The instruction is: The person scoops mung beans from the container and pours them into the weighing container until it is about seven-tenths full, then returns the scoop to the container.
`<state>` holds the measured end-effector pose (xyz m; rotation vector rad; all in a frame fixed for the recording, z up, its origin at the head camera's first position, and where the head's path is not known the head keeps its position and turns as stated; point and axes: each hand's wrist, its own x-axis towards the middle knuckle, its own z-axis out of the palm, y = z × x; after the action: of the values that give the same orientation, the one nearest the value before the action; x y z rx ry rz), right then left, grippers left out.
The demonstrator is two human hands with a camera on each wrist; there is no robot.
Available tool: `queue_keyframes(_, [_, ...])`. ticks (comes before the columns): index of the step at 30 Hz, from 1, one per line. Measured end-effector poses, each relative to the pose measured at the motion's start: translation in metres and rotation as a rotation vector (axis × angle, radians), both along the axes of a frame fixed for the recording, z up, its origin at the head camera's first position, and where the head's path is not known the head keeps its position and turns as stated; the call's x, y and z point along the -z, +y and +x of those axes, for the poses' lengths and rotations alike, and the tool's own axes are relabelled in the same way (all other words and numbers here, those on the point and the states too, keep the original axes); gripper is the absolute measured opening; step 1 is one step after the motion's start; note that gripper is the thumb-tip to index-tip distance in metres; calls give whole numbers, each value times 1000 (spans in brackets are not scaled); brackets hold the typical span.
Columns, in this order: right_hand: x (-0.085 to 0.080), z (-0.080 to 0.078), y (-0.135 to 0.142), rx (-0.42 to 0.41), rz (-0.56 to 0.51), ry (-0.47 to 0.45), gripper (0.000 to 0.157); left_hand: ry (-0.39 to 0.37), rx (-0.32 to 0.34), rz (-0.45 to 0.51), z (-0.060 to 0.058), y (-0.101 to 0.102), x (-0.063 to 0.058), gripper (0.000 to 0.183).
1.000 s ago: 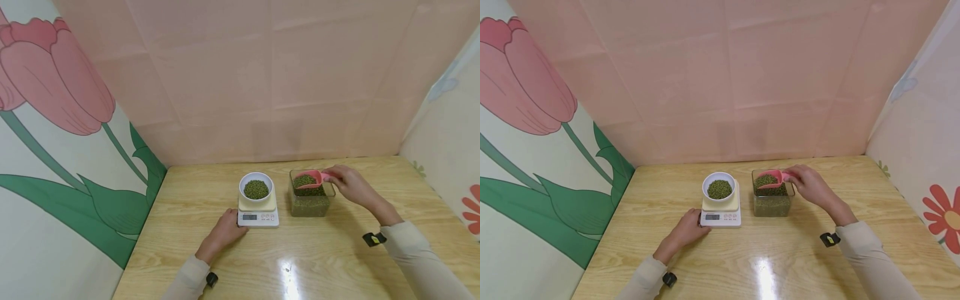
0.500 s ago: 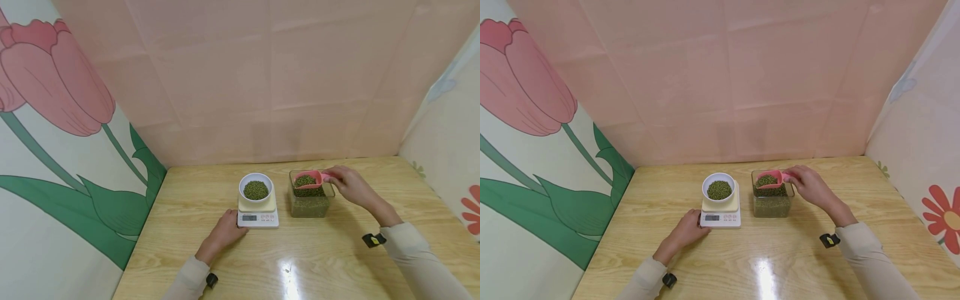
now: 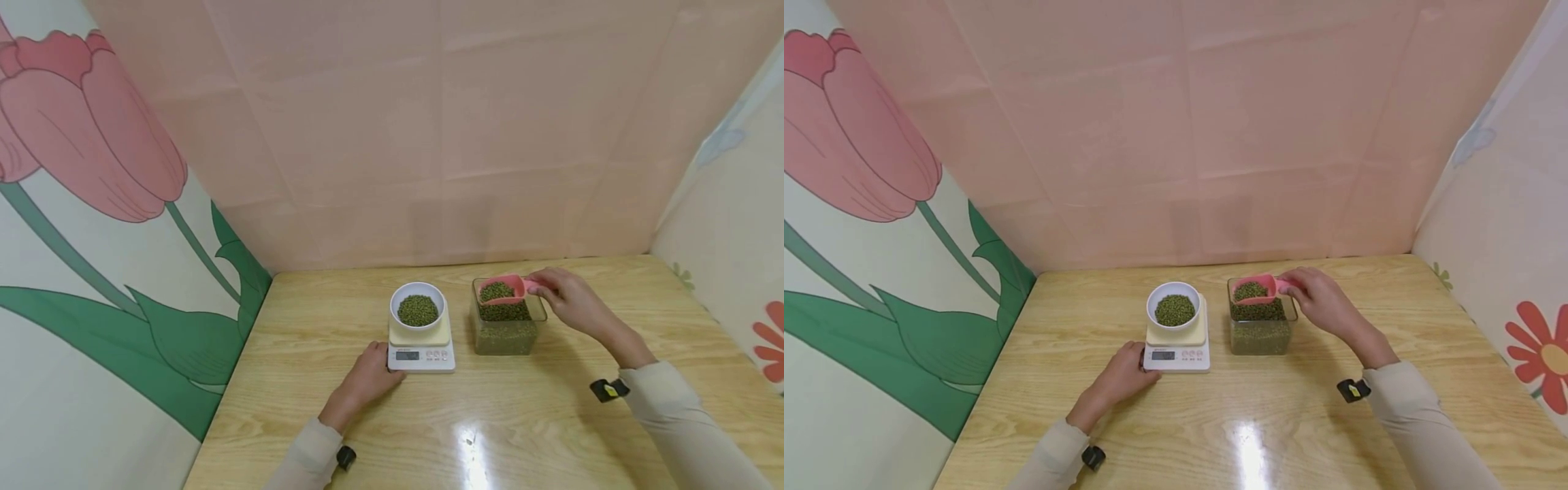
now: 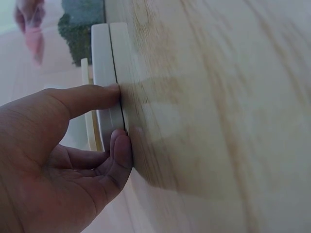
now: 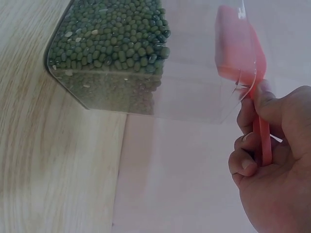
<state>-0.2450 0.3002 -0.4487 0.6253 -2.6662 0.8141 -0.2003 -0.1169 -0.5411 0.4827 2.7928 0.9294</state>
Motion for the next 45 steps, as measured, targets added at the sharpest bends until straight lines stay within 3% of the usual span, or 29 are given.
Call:
queue_keyframes(28, [-14, -13, -22, -33, -18, 16, 16, 16, 7, -11, -1, 0, -1, 48])
queue_keyframes(45, [-16, -21, -47, -77, -20, -64, 17, 13, 16, 5, -1, 0, 1, 46])
